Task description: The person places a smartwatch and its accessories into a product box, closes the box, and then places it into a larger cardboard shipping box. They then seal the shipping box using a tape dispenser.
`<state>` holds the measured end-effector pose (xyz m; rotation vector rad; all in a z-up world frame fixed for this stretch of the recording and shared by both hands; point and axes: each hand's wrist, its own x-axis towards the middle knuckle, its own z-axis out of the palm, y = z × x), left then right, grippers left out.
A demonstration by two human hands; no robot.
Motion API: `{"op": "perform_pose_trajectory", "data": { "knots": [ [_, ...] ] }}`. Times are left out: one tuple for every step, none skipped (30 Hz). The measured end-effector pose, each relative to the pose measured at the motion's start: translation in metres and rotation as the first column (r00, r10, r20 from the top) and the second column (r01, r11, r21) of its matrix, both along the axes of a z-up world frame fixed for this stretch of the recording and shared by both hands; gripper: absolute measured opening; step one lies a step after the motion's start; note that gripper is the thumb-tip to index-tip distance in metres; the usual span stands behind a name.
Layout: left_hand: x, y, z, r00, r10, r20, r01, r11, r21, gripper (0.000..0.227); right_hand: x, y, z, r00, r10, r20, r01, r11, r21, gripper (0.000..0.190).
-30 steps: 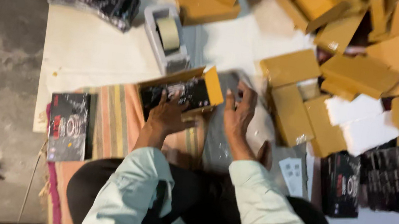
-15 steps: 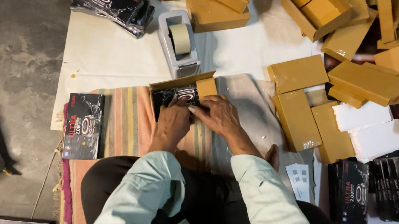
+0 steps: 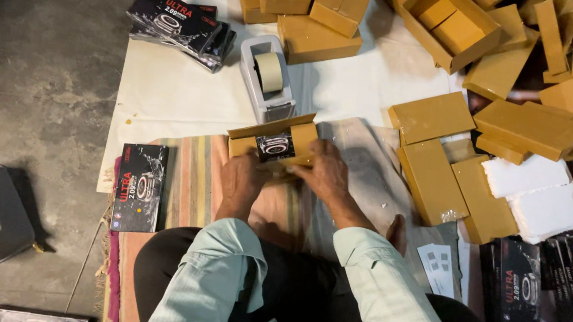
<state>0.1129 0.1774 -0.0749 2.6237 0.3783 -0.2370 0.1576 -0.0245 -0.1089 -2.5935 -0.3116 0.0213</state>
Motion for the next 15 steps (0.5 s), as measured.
{"op": "perform_pose_trajectory", "data": {
  "knots": [
    [0.002,0.000,0.005,0.989,0.034,0.141,-0.045,0.996,0.076,0.078,0.003,-0.002,-0.003,0.999,-0.034,0.006,0.034,0.999,0.029,0.071],
    [0.002,-0.001,0.010,0.958,0.052,0.281,-0.096,0.985,0.144,0.094,0.007,-0.005,-0.004,0.998,-0.068,0.008,0.068,0.996,0.057,0.072],
    [0.006,0.000,0.014,0.908,0.054,0.416,-0.151,0.967,0.205,0.111,0.011,-0.006,-0.005,0.995,-0.103,0.010,0.101,0.991,0.085,0.074],
    [0.009,-0.002,0.017,0.903,-0.027,0.429,-0.095,0.961,0.261,0.112,0.010,-0.008,-0.005,0.987,-0.152,0.046,0.144,0.980,0.137,0.078],
    [0.013,-0.001,0.019,0.892,-0.108,0.438,-0.041,0.948,0.316,0.113,0.010,-0.008,-0.004,0.976,-0.202,0.079,0.184,0.964,0.191,0.082],
    [0.013,0.001,0.017,0.882,-0.186,0.434,0.012,0.928,0.372,0.114,0.006,-0.005,-0.003,0.963,-0.251,0.100,0.221,0.944,0.243,0.087],
    [0.011,0.001,0.012,0.927,-0.169,0.334,0.045,0.936,0.350,0.110,0.001,-0.002,-0.001,0.955,-0.293,0.035,0.277,0.933,0.230,0.086],
    [0.016,0.003,0.008,0.957,-0.161,0.240,0.076,0.942,0.328,0.105,0.002,0.003,0.003,0.940,-0.340,-0.018,0.335,0.916,0.221,0.085],
    [0.020,0.004,0.003,0.978,-0.154,0.143,0.105,0.947,0.304,0.101,0.002,0.008,0.007,0.920,-0.385,-0.071,0.391,0.896,0.208,0.085],
    [0.016,0.003,-0.006,0.960,-0.180,0.215,0.118,0.955,0.272,0.101,-0.002,0.012,0.009,0.915,-0.403,-0.012,0.400,0.904,0.149,0.079],
    [0.013,0.002,-0.016,0.937,-0.202,0.286,0.134,0.962,0.240,0.102,-0.006,0.015,0.009,0.909,-0.415,0.048,0.410,0.908,0.090,0.073],
    [0.012,0.001,-0.025,0.906,-0.221,0.360,0.152,0.966,0.209,0.103,-0.009,0.017,0.009,0.899,-0.423,0.112,0.422,0.906,0.032,0.068],
    [0.013,0.003,-0.033,0.900,-0.225,0.373,0.167,0.969,0.180,0.105,-0.012,0.016,0.007,0.890,-0.443,0.110,0.429,0.894,0.125,0.062],
    [0.010,0.004,-0.039,0.897,-0.223,0.382,0.178,0.973,0.150,0.108,-0.019,0.015,0.003,0.883,-0.457,0.104,0.429,0.877,0.214,0.056],
    [0.006,0.004,-0.043,0.893,-0.221,0.392,0.188,0.975,0.120,0.110,-0.027,0.015,-0.003,0.876,-0.472,0.096,0.426,0.853,0.302,0.051]
  ]
}}
